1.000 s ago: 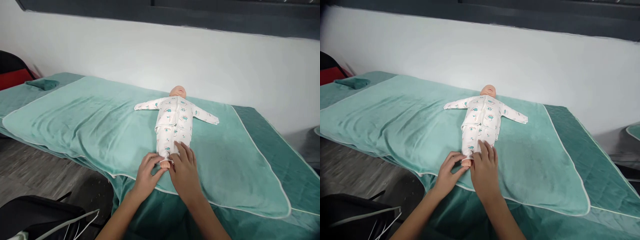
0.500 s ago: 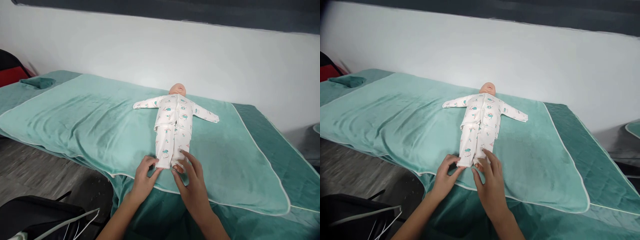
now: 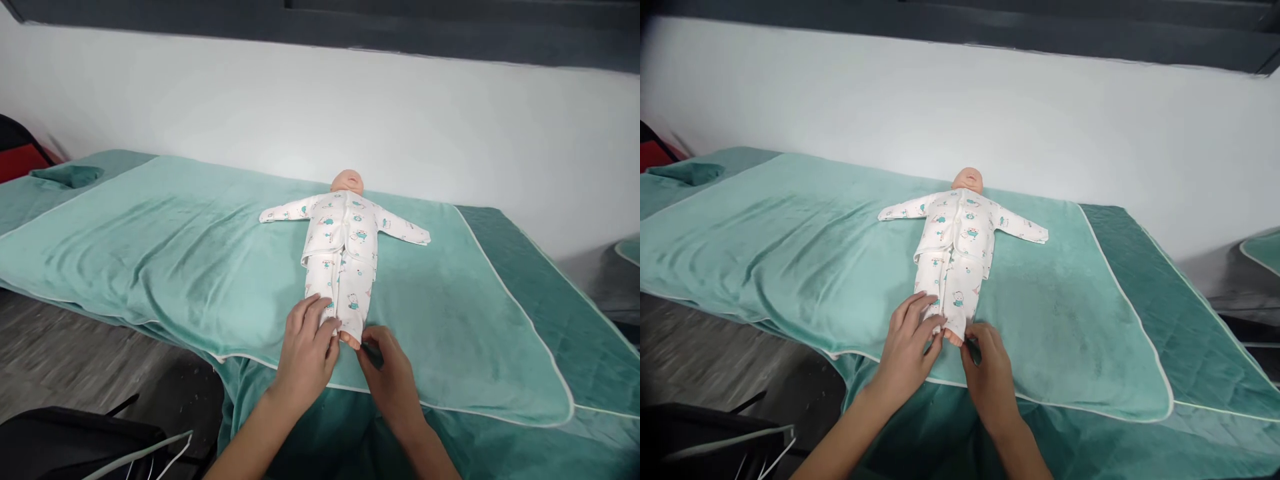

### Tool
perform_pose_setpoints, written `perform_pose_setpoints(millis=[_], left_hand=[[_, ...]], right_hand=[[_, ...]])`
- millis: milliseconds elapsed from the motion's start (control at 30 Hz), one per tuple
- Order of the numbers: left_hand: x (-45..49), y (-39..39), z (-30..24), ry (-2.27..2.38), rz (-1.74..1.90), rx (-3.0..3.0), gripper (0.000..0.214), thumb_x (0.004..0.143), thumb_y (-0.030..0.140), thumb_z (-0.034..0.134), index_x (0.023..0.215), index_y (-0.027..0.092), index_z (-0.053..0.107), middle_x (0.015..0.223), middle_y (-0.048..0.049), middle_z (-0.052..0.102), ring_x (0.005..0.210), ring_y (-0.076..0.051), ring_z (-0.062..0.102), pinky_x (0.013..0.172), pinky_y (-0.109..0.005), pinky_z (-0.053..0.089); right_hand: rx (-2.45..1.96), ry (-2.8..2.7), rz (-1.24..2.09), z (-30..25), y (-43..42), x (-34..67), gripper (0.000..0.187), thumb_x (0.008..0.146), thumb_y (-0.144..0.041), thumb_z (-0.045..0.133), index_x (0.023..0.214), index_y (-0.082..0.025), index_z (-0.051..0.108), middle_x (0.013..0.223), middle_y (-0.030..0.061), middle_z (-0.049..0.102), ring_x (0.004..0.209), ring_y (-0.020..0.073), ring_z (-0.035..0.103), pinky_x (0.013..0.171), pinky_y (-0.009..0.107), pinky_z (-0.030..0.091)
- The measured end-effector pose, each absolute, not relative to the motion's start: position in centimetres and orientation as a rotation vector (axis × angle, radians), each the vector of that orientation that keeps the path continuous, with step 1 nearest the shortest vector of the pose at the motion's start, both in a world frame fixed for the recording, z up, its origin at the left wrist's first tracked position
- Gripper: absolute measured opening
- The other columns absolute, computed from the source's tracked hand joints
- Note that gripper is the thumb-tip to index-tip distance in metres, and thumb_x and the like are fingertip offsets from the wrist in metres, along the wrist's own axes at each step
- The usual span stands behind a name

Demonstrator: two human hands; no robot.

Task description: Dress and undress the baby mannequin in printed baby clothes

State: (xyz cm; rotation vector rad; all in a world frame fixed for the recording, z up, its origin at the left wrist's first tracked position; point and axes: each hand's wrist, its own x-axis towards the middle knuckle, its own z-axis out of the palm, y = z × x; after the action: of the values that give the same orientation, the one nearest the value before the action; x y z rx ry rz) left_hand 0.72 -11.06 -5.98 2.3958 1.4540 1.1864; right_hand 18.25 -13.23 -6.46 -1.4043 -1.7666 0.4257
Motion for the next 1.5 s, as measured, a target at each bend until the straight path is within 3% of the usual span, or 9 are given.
perform_pose_setpoints(millis=[267, 433, 633, 833, 933, 1033, 1100, 1233, 1500], left_hand=[[0.7, -12.3, -6.4, 1.400, 1.393, 2.332, 0.025, 0.087, 0.009, 0.058, 0.106, 0.025, 0.059, 0.131, -0.0098, 0.058, 0.134, -0.030, 0.047, 0.105, -0.053, 0.048], [-0.1, -13.1, -6.7, 1.311, 1.322, 2.296, 0.022, 0.088, 0.009, 0.057, 0.104, 0.024, 0.059, 0.136, -0.0106, 0.055, 0.136, -0.029, 0.045, 0.107, -0.050, 0.046], [-2.3, -10.1, -6.7, 1.353, 1.496, 1.678, 0.009, 0.096, 0.024, 0.054, 0.093, 0.024, 0.062, 0.137, -0.0085, 0.056, 0.132, -0.025, 0.051, 0.110, -0.046, 0.044], [-2.8, -0.1, -5.1, 1.121, 1.492, 0.832, 0.030, 0.091, 0.037, 0.063, 0.116, 0.021, 0.063, 0.134, -0.0096, 0.062, 0.123, -0.022, 0.061, 0.107, -0.037, 0.049], [-2.2, 4.0, -4.2, 0.824, 1.369, 0.592, 0.034, 0.090, 0.040, 0.065, 0.113, 0.016, 0.065, 0.122, -0.0127, 0.069, 0.111, -0.024, 0.068, 0.096, -0.036, 0.056], [-1.3, 6.1, -3.9, 0.718, 1.267, 0.595, 0.039, 0.084, 0.032, 0.072, 0.117, 0.011, 0.066, 0.113, -0.0136, 0.074, 0.103, -0.025, 0.071, 0.093, -0.036, 0.058], [-0.7, 6.7, -4.0, 0.718, 1.245, 0.641, 0.048, 0.079, 0.026, 0.078, 0.123, 0.011, 0.065, 0.115, -0.0134, 0.074, 0.099, -0.025, 0.072, 0.092, -0.037, 0.059], [0.3, 7.5, -4.1, 0.734, 1.286, 0.704, 0.063, 0.072, 0.025, 0.082, 0.131, 0.016, 0.063, 0.122, -0.0127, 0.073, 0.097, -0.025, 0.073, 0.090, -0.039, 0.059], [1.3, 10.3, -4.0, 0.737, 1.302, 0.708, 0.061, 0.069, 0.027, 0.084, 0.126, 0.014, 0.066, 0.118, -0.0126, 0.075, 0.097, -0.026, 0.073, 0.093, -0.040, 0.058]], right_hand=[[-1.301, -1.731, 0.551, -5.7, -14.0, 19.1, 0.009, 0.093, -0.015, 0.053, 0.094, -0.024, 0.052, 0.090, 0.0008, 0.060, 0.082, 0.0151, 0.060, 0.072, 0.027, 0.050], [-1.292, -1.968, 0.629, -5.1, -14.5, 20.3, 0.012, 0.094, -0.013, 0.051, 0.093, -0.024, 0.054, 0.095, 0.0021, 0.061, 0.088, 0.0163, 0.060, 0.076, 0.028, 0.050], [-1.286, -1.830, 0.787, -4.1, -10.6, 23.0, 0.013, 0.094, -0.022, 0.050, 0.098, -0.024, 0.062, 0.108, 0.0056, 0.066, 0.100, 0.0197, 0.065, 0.089, 0.035, 0.054], [-1.360, -0.961, 0.868, -5.3, 0.2, 23.3, 0.039, 0.081, -0.045, 0.070, 0.114, -0.025, 0.061, 0.135, 0.0075, 0.062, 0.129, 0.0241, 0.056, 0.111, 0.041, 0.045], [-1.231, -0.813, 1.019, -5.4, 4.7, 21.8, 0.035, 0.076, -0.048, 0.073, 0.101, -0.026, 0.065, 0.121, 0.0043, 0.070, 0.125, 0.0253, 0.059, 0.107, 0.039, 0.049], [-1.172, -0.854, 1.105, -5.1, 6.8, 20.3, 0.034, 0.075, -0.052, 0.073, 0.093, -0.024, 0.068, 0.103, 0.0042, 0.075, 0.110, 0.0275, 0.066, 0.094, 0.040, 0.057], [-1.085, -0.866, 1.193, -5.0, 7.3, 20.0, 0.035, 0.075, -0.052, 0.073, 0.096, -0.024, 0.070, 0.102, 0.0041, 0.076, 0.107, 0.0278, 0.068, 0.090, 0.041, 0.058], [-0.884, -0.821, 1.361, -5.0, 7.7, 20.3, 0.040, 0.076, -0.048, 0.076, 0.109, -0.026, 0.070, 0.110, 0.0029, 0.076, 0.115, 0.0273, 0.066, 0.095, 0.043, 0.058], [-0.778, -0.805, 1.413, -4.4, 7.8, 20.4, 0.047, 0.082, -0.050, 0.070, 0.125, -0.032, 0.065, 0.124, -0.0006, 0.072, 0.131, 0.0233, 0.057, 0.107, 0.045, 0.051]])
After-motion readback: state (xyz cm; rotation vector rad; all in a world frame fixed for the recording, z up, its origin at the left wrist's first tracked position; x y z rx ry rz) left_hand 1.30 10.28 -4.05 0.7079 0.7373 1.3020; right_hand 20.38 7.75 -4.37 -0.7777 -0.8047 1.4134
